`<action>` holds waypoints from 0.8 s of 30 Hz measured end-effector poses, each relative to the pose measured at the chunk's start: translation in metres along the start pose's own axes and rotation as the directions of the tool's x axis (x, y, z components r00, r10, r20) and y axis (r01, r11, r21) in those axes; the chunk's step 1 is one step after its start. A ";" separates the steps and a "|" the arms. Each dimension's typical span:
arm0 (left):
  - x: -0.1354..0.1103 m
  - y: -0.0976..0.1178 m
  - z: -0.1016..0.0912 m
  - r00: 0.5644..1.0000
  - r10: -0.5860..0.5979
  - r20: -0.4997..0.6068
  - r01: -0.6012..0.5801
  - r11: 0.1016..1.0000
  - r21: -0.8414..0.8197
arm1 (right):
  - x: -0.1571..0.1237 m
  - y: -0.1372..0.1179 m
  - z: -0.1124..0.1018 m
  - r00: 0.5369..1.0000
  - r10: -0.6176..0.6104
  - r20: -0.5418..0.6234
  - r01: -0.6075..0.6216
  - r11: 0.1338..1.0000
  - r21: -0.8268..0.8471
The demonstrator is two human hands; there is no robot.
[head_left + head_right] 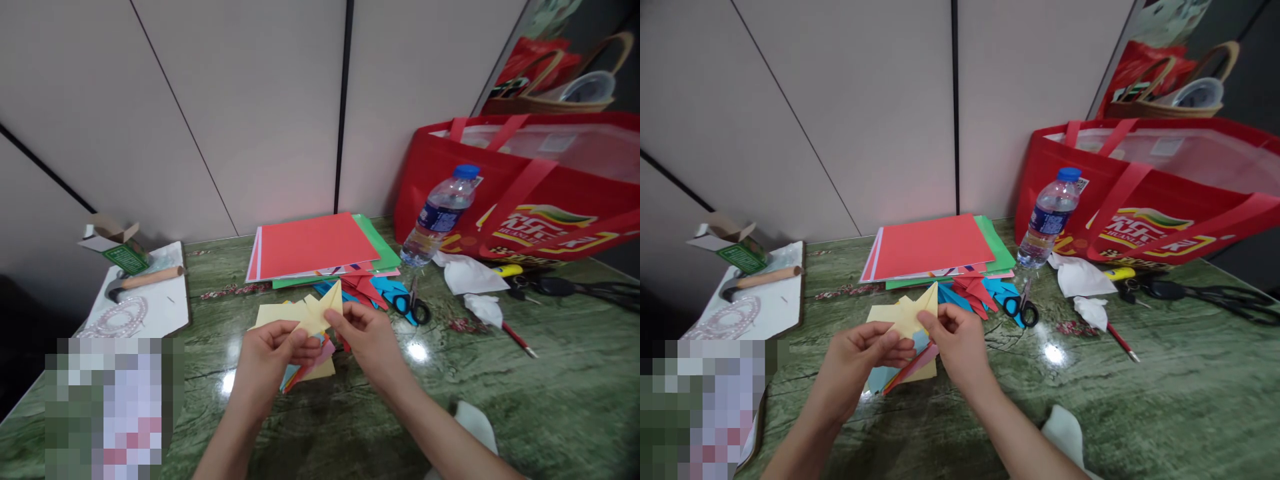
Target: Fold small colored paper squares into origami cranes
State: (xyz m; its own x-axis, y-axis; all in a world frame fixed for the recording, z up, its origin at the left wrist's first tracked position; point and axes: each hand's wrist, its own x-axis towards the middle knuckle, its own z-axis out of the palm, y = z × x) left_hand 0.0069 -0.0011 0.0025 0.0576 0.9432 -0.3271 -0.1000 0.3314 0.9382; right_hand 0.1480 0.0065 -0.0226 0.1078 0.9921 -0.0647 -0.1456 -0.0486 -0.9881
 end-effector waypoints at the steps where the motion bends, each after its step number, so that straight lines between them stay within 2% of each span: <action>1: 0.000 0.000 0.000 1.000 0.003 0.007 -0.003 1.000 0.001 | 0.000 0.000 0.000 1.000 0.002 -0.004 -0.002 1.000 0.018; 6: 0.000 -0.001 0.001 0.999 0.023 0.042 -0.024 0.999 0.023 | 0.001 0.003 0.000 1.000 -0.012 0.016 0.011 0.996 0.091; 9: -0.001 -0.001 0.002 0.997 0.020 0.078 -0.024 0.999 0.047 | 0.001 0.005 0.000 0.997 -0.005 0.073 -0.003 0.993 0.115; 14: 0.000 -0.002 0.002 0.998 0.003 0.058 -0.007 0.997 0.079 | 0.000 0.003 0.001 0.989 0.010 0.149 -0.031 0.990 0.139; 21: -0.001 -0.002 0.003 0.988 -0.052 0.148 0.020 0.978 0.209 | 0.001 0.005 0.001 0.997 0.004 0.081 -0.016 0.989 0.146; 24: -0.001 -0.003 0.003 0.979 -0.028 0.204 -0.020 0.973 0.230 | 0.001 0.005 0.000 0.999 -0.008 0.051 0.001 0.992 0.125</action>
State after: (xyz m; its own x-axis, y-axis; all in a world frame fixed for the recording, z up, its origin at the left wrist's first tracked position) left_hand 0.0096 -0.0032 0.0008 0.2620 0.9093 -0.3232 0.1304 0.2985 0.9455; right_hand 0.1471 0.0070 -0.0279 0.0588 0.9970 -0.0500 -0.2669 -0.0326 -0.9632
